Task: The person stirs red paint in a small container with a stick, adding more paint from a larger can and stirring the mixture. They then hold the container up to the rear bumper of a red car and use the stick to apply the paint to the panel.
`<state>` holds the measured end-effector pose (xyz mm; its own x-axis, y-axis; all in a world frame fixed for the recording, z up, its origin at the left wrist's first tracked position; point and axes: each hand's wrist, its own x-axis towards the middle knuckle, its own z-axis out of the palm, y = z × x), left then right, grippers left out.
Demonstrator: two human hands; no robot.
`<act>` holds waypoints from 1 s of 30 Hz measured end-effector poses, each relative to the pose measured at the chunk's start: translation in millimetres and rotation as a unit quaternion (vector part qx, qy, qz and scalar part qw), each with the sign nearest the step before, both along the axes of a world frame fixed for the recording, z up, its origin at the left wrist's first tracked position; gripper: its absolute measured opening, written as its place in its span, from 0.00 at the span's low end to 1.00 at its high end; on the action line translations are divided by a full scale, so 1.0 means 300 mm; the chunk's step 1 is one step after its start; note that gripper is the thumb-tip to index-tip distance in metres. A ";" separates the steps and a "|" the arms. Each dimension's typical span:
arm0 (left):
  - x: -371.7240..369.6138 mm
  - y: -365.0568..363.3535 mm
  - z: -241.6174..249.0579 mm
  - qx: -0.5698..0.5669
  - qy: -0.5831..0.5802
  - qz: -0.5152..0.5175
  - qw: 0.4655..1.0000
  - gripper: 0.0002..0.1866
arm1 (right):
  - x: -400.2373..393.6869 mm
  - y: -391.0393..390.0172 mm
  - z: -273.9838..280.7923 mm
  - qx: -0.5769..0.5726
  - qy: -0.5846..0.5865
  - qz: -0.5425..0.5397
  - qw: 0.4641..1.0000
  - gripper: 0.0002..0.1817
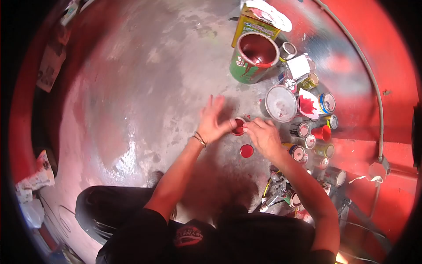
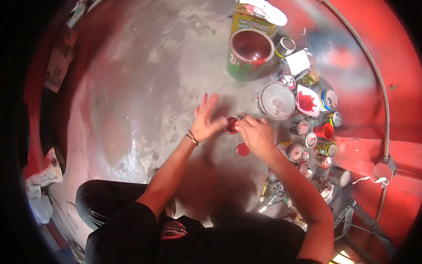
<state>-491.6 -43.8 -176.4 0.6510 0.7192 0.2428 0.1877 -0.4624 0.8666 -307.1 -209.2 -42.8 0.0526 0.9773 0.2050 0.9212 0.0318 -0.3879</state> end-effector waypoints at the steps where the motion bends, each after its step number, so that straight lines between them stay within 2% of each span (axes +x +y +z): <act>1: 0.045 0.076 0.011 -0.074 -0.071 0.022 0.995 0.65 | 0.009 0.008 0.004 0.004 0.014 -0.001 1.000 0.08; 3: 0.204 0.191 0.244 -0.293 -0.086 0.102 0.947 0.61 | 0.001 -0.007 0.004 -0.007 0.049 0.005 0.999 0.08; 5: 0.361 0.301 0.454 -0.503 -0.060 0.089 0.858 0.57 | -0.008 -0.013 -0.009 -0.008 0.053 -0.001 0.999 0.10; 6: 0.433 0.349 0.512 -0.550 -0.067 0.037 0.831 0.53 | -0.010 -0.016 -0.001 -0.009 0.059 0.002 0.998 0.11; 7: 0.493 0.390 0.536 -0.595 -0.072 -0.014 0.800 0.49 | -0.012 -0.022 0.007 -0.011 0.065 0.006 0.998 0.12; 10: 0.597 0.514 0.413 -0.635 -0.094 -0.069 0.764 0.39 | -0.012 -0.032 0.026 -0.011 0.020 0.033 0.999 0.12; 13: 0.634 0.505 0.405 -0.674 -0.103 0.026 0.731 0.28 | -0.022 -0.045 0.009 -0.032 0.032 0.033 0.998 0.12; 14: 0.595 0.493 0.406 -0.673 -0.119 -0.024 0.730 0.24 | -0.025 -0.046 0.000 -0.046 0.043 0.033 0.997 0.12; 15: 0.555 0.461 0.391 -0.633 -0.145 -0.063 0.758 0.24 | -0.030 -0.048 -0.006 -0.029 0.058 0.021 0.998 0.12; 18: 0.445 0.374 0.329 -0.615 -0.193 -0.067 0.762 0.23 | -0.039 -0.065 -0.020 -0.003 0.105 -0.006 0.994 0.11; 21: 0.326 0.213 0.380 -0.500 -0.262 -0.044 0.824 0.38 | -0.032 -0.071 -0.028 -0.018 0.168 -0.045 0.985 0.11; 22: 0.283 0.218 0.345 -0.519 -0.199 -0.059 0.829 0.52 | -0.036 -0.074 -0.010 -0.023 0.195 -0.074 0.978 0.11; 23: 0.254 0.187 0.318 -0.477 -0.213 -0.044 0.851 0.53 | -0.039 -0.084 -0.008 -0.031 0.222 -0.103 0.969 0.11; 25: 0.203 0.137 0.279 -0.383 -0.240 -0.020 0.892 0.57 | -0.007 -0.103 -0.037 -0.003 0.190 -0.134 0.973 0.15; 26: 0.166 0.112 0.285 -0.390 -0.253 -0.030 0.885 0.56 | -0.016 -0.111 -0.022 -0.022 0.242 -0.176 0.954 0.16; 28: 0.114 0.096 0.248 -0.339 -0.239 -0.026 0.910 0.57 | -0.023 -0.131 0.014 -0.056 0.339 -0.257 0.903 0.17; 30: 0.079 0.078 0.209 -0.296 -0.234 -0.023 0.926 0.57 | -0.011 -0.155 0.018 -0.068 0.353 -0.289 0.887 0.18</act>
<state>-468.0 -20.3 -113.6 0.6077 0.7904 0.0777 -0.2803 0.1219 0.9521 -310.5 -255.7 -37.5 0.6213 0.7588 -0.1954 0.2943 -0.4571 -0.8393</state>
